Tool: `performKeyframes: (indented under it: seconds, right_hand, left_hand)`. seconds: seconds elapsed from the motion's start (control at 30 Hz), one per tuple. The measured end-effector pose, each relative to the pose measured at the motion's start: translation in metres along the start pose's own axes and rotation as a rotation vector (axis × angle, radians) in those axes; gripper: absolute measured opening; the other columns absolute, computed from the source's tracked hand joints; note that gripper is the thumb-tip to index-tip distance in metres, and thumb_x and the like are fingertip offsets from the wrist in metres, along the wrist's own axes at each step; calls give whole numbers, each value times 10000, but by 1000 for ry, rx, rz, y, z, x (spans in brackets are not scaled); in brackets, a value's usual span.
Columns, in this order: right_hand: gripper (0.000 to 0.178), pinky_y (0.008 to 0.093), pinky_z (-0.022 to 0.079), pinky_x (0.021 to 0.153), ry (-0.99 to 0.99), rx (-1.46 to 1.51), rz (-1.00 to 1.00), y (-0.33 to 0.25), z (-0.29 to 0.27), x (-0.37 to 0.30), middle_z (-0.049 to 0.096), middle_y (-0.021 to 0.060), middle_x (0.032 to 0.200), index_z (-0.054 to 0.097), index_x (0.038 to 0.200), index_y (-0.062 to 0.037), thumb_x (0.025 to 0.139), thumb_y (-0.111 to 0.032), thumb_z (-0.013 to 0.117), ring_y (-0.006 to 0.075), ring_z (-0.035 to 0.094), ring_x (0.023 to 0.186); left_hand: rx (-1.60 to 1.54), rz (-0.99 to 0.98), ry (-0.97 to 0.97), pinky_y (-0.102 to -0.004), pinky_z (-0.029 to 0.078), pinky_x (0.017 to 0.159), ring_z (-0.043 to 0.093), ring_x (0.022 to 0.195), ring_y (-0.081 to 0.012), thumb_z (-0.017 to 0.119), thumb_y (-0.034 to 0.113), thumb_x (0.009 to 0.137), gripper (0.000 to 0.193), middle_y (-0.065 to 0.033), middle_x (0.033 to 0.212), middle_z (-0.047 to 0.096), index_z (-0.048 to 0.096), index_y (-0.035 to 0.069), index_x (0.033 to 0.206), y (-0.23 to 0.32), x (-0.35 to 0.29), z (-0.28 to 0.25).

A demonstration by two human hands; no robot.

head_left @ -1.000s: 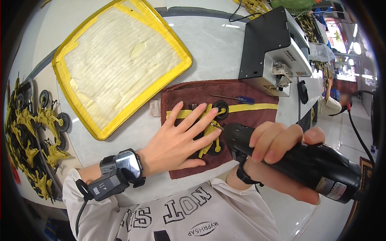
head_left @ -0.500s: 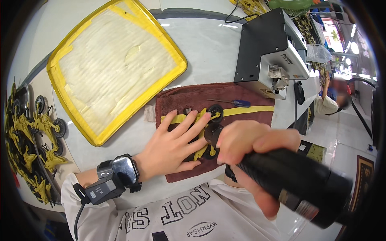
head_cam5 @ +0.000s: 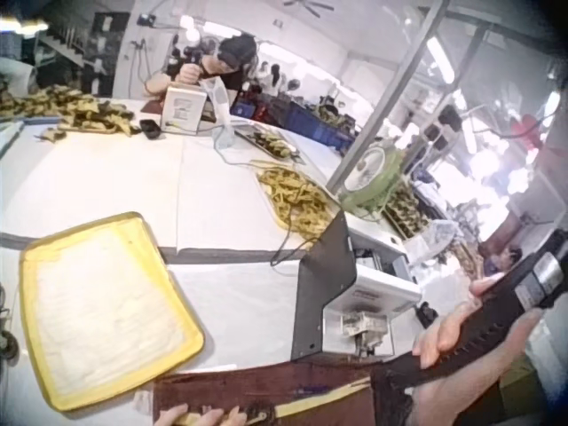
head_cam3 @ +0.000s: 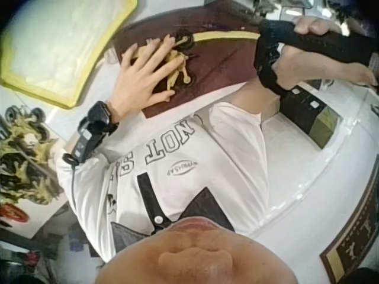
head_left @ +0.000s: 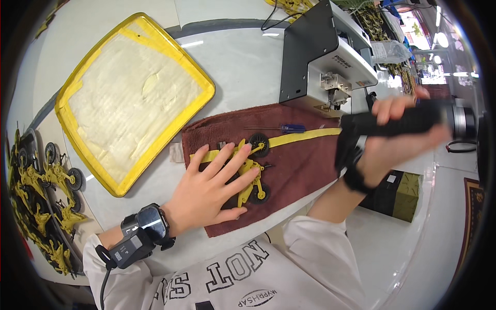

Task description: The recorder uses an electric screwdriver to attach wheels and components to yellow toy motorcycle frames on a workbench.

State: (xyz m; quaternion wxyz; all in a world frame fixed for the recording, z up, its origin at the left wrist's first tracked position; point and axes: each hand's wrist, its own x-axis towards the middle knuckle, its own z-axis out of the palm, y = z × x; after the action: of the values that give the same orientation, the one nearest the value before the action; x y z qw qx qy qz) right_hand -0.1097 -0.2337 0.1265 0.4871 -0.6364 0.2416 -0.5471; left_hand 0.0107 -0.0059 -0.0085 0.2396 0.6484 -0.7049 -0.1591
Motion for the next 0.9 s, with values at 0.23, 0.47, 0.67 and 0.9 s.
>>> performKeyframes:
  seconds: [0.23,0.47,0.67,0.9]
  right_hand:
    - [922,341,388,474,-450,407,-205,-11,22,-84,466,76,632,377,1239,-6,709,-748,511,190,442,457]
    - [968,331,411,473,-301,374,-70,14,38,-77,485,68,607,392,1202,-10,678,-824,418,185,466,442]
    - [920,310,410,461,-315,403,42,31,47,-75,512,69,605,417,1133,-42,658,-829,439,173,469,426]
    - [887,309,416,466,-450,393,-25,42,43,-67,515,65,619,412,1056,-53,627,-828,461,173,474,424]
  left_hand:
    - [-11,5,-7,-529,232,1003,332,1275,-326,661,469,677,706,-137,1440,291,457,206,1299,7,1,-6]
    - [-24,6,-2,-533,217,1012,323,1283,-324,655,472,683,698,-140,1443,283,460,203,1297,6,1,-2]
    - [-25,-7,-11,-531,213,1009,316,1287,-322,644,485,686,697,-135,1445,281,459,207,1299,5,0,-4]
    - [31,47,-32,-476,287,940,377,1218,-307,622,525,692,682,-85,1447,296,477,202,1274,2,7,-4]
